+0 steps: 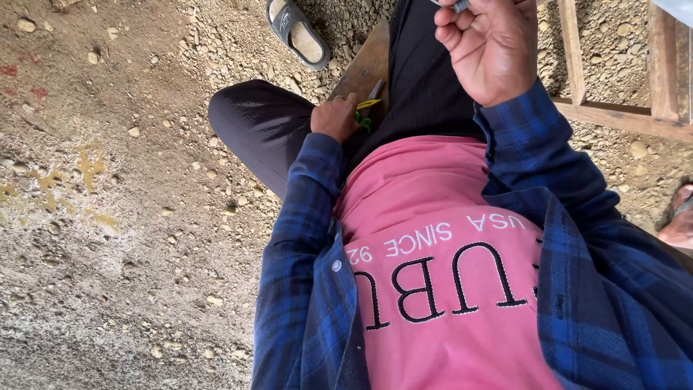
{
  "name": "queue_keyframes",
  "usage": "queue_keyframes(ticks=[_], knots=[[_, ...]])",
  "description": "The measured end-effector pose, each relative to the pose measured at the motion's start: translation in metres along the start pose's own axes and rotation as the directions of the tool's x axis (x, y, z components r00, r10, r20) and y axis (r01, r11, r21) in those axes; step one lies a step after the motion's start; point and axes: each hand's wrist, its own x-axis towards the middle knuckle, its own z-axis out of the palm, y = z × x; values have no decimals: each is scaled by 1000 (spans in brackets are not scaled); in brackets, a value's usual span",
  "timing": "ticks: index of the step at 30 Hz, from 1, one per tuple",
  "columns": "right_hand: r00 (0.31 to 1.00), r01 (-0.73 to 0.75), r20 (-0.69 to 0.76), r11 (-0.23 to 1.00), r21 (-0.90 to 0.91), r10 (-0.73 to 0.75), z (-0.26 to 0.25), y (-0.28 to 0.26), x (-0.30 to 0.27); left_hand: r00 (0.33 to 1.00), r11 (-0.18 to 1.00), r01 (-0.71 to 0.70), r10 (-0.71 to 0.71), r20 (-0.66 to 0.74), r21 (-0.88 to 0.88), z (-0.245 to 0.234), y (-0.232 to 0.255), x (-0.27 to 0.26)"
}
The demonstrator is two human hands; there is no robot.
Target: Repairing a fishing net by threading line through meshes and tying knots using a yellow net needle.
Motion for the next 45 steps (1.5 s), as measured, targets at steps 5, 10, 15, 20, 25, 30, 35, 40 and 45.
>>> queue_keyframes(ticks=[5, 10, 15, 20, 25, 30, 35, 40, 45], knots=[[992, 68, 105, 998, -3, -67, -4, 2, -2, 994, 999, 6, -2, -105, 33, 9, 4, 3], [993, 87, 76, 994, 67, -92, -4, 7, 1, 947, 997, 62, -44, -320, 46, 16, 10, -1], [989, 94, 114, 995, 43, -98, 1, 5, 1, 956, 987, 69, -25, -292, 144, 26, 9, 3], [984, 76, 156, 996, 48, -82, 4, 3, -1, 956, 992, 85, -55, -287, 96, 15, 13, 4], [978, 79, 184, 992, 96, -95, 8, -1, -2, 945, 857, 307, -325, 28, -414, -20, -1, 0], [974, 82, 199, 990, 118, -105, 9, -4, -5, 998, 116, 43, -44, 38, -992, -10, -6, -8], [978, 86, 182, 991, 98, -102, 8, -3, -5, 984, -302, -163, -113, -135, -939, -27, 33, -32], [979, 102, 170, 993, 59, -110, 9, -5, -7, 943, -403, -329, -95, -319, -854, -53, 37, -54], [982, 124, 144, 992, 19, -125, 11, -10, -5, 819, -8, -433, 413, -397, -901, -93, 53, -109]])
